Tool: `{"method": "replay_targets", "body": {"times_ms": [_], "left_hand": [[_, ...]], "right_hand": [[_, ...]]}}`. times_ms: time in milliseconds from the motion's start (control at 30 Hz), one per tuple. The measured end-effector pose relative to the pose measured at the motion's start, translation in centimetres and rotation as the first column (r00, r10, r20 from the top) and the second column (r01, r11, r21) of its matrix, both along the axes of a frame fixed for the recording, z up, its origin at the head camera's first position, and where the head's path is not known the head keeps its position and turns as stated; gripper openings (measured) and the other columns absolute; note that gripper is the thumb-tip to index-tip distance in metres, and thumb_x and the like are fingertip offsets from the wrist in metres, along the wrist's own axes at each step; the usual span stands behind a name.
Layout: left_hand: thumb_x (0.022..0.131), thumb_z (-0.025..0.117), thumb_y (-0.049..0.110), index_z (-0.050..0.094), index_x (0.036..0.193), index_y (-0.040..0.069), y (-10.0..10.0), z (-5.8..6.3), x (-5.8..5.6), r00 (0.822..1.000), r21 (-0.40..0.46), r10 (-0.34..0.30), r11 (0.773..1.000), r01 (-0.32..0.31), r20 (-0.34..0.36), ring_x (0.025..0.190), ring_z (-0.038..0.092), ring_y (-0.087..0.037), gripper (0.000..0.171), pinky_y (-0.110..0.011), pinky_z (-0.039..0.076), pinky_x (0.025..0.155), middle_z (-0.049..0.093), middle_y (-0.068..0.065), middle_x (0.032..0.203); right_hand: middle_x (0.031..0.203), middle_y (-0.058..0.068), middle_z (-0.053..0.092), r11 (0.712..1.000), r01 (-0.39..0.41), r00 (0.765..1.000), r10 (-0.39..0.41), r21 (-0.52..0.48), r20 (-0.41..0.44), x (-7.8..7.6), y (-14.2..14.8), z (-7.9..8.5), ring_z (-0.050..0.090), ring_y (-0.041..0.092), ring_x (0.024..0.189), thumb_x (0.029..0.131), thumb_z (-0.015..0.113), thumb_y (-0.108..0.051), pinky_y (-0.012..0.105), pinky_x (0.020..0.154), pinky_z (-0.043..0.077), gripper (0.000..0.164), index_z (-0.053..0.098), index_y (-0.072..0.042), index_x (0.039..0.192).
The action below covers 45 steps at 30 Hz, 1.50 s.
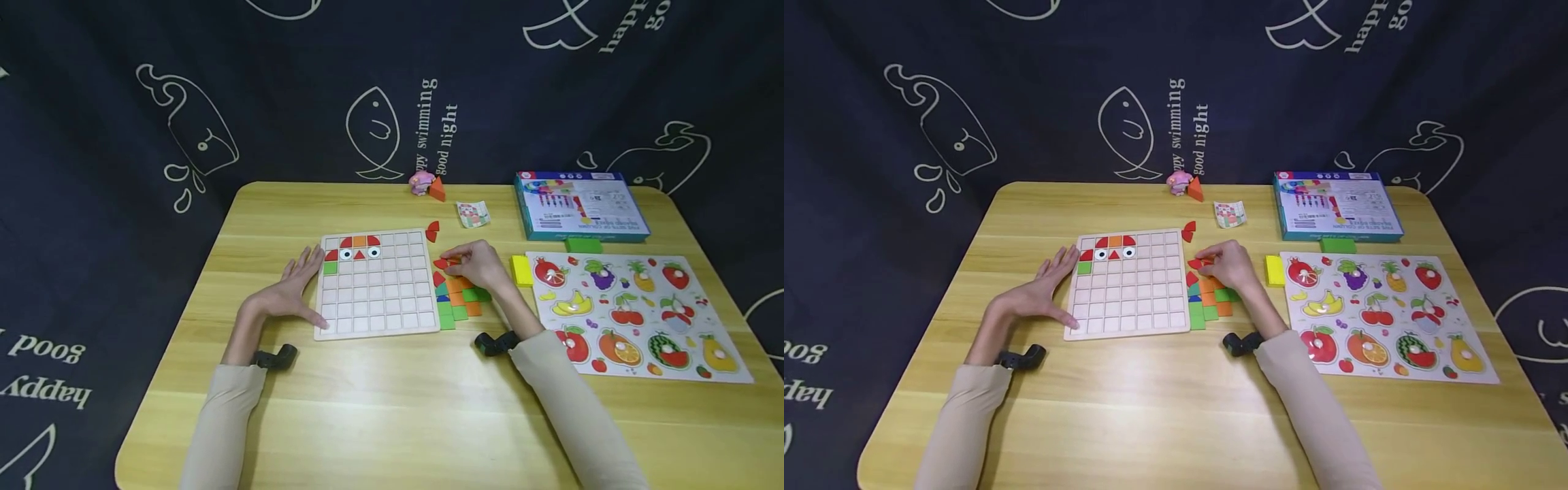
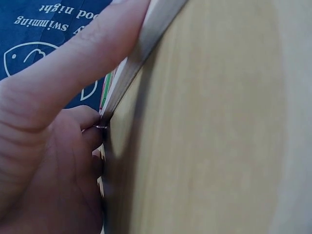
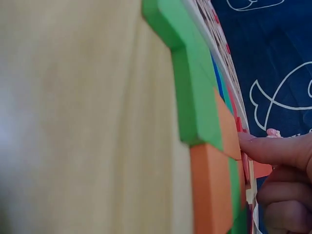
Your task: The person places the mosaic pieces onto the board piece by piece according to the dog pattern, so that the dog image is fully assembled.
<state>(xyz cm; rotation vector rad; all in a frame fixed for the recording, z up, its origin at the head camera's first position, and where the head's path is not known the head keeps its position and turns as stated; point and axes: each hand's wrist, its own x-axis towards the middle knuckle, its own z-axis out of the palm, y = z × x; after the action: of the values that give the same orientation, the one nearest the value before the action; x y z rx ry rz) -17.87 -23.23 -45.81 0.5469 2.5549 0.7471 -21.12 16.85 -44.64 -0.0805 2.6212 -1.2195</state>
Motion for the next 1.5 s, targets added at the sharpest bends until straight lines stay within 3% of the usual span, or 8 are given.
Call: {"method": "replay_targets", "body": {"times_ms": [267, 400, 567, 700, 933, 1100, 1233, 1500], "left_hand": [[0.056, 0.087, 0.057, -0.008, 0.156, 0.018, 0.0, -0.1, -0.1, 1.0, 0.003, 0.004, 1.0, -0.004, -0.002, 0.15, -0.022, -0.025, 0.144, -0.054, -0.008, 0.122, -0.017, 0.0, 0.163], [0.055, 0.087, 0.058, -0.008, 0.156, 0.02, 0.0, -0.2, -0.1, 1.0, 0.005, 0.007, 1.0, -0.007, -0.001, 0.15, -0.022, -0.024, 0.144, -0.054, -0.008, 0.122, -0.017, 0.001, 0.163], [0.055, 0.087, 0.057, -0.008, 0.156, 0.019, -0.1, -0.1, 0.0, 1.0, 0.001, 0.012, 1.0, -0.012, -0.003, 0.15, -0.022, -0.024, 0.144, -0.054, -0.008, 0.122, -0.017, 0.0, 0.163], [0.055, 0.087, 0.058, -0.008, 0.156, 0.017, -0.3, 0.0, 0.0, 1.0, 0.0, 0.012, 1.0, -0.012, -0.004, 0.15, -0.022, -0.024, 0.144, -0.054, -0.009, 0.122, -0.018, -0.001, 0.163], [0.057, 0.087, 0.057, -0.008, 0.156, 0.018, -0.2, -0.2, 0.0, 1.0, 0.014, 0.009, 1.0, -0.009, -0.001, 0.149, -0.023, -0.022, 0.143, -0.053, -0.01, 0.122, -0.019, 0.0, 0.163], [0.057, 0.087, 0.057, -0.009, 0.155, 0.017, 0.0, -0.2, 0.1, 1.0, 0.029, -0.003, 1.0, 0.003, 0.007, 0.149, -0.023, -0.023, 0.143, -0.054, -0.01, 0.122, -0.02, 0.0, 0.163], [0.056, 0.088, 0.055, -0.008, 0.156, 0.017, 0.0, 0.0, 0.2, 1.0, 0.037, 0.015, 0.999, -0.016, 0.013, 0.149, -0.023, -0.023, 0.143, -0.053, -0.01, 0.122, -0.019, 0.0, 0.163], [0.057, 0.088, 0.055, -0.009, 0.155, 0.018, 0.0, -0.1, 0.1, 1.0, 0.024, 0.012, 1.0, -0.013, 0.017, 0.149, -0.023, -0.023, 0.143, -0.054, -0.01, 0.122, -0.02, -0.001, 0.162]], "right_hand": [[0.061, 0.0, 0.042, 0.998, 0.036, 0.999, -0.037, 0.047, 0.008, -1.0, -0.4, 0.2, 0.038, 0.021, 0.06, 0.075, 0.083, -0.022, 0.025, 0.05, 0.024, 0.024, 0.075, -0.011, 0.095], [0.062, 0.001, 0.043, 0.998, -0.03, 0.999, 0.031, 0.06, -0.011, -1.1, -0.2, 0.4, 0.039, 0.02, 0.061, 0.078, 0.081, -0.024, 0.025, 0.051, 0.025, 0.026, 0.074, -0.01, 0.099], [0.055, 0.0, 0.033, 0.988, -0.148, 0.989, 0.148, -0.031, -0.023, -0.7, -2.2, 1.5, 0.032, 0.018, 0.051, 0.08, 0.079, -0.023, 0.025, 0.047, 0.022, 0.024, 0.074, -0.013, 0.102], [0.054, -0.001, 0.031, 0.953, -0.301, 0.952, 0.298, -0.038, -0.071, -0.7, -7.3, 2.4, 0.03, 0.016, 0.051, 0.078, 0.081, -0.021, 0.025, 0.048, 0.022, 0.022, 0.076, -0.015, 0.1], [0.071, 0.0, 0.06, 0.847, -0.532, 0.838, 0.526, -0.006, -0.147, -1.4, -16.4, 1.6, 0.04, 0.008, 0.056, 0.078, 0.081, -0.016, 0.019, 0.053, 0.033, 0.022, 0.076, -0.008, 0.097], [0.066, 0.0, 0.056, 0.82, -0.57, 0.81, 0.57, 0.042, -0.137, -1.4, -18.7, 1.2, 0.039, 0.008, 0.053, 0.076, 0.082, -0.015, 0.019, 0.051, 0.031, 0.019, 0.077, -0.009, 0.094], [0.065, 0.004, 0.055, 0.788, -0.612, 0.774, 0.613, 0.061, -0.159, -1.5, -19.3, 1.0, 0.04, 0.008, 0.055, 0.076, 0.081, -0.012, 0.018, 0.052, 0.03, 0.022, 0.077, -0.008, 0.098], [0.08, 0.005, 0.069, 0.83, -0.557, 0.815, 0.555, 0.038, -0.17, -1.7, -19.2, 0.4, 0.04, 0.006, 0.054, 0.075, 0.083, -0.014, 0.017, 0.049, 0.031, 0.018, 0.079, -0.011, 0.093]]}}
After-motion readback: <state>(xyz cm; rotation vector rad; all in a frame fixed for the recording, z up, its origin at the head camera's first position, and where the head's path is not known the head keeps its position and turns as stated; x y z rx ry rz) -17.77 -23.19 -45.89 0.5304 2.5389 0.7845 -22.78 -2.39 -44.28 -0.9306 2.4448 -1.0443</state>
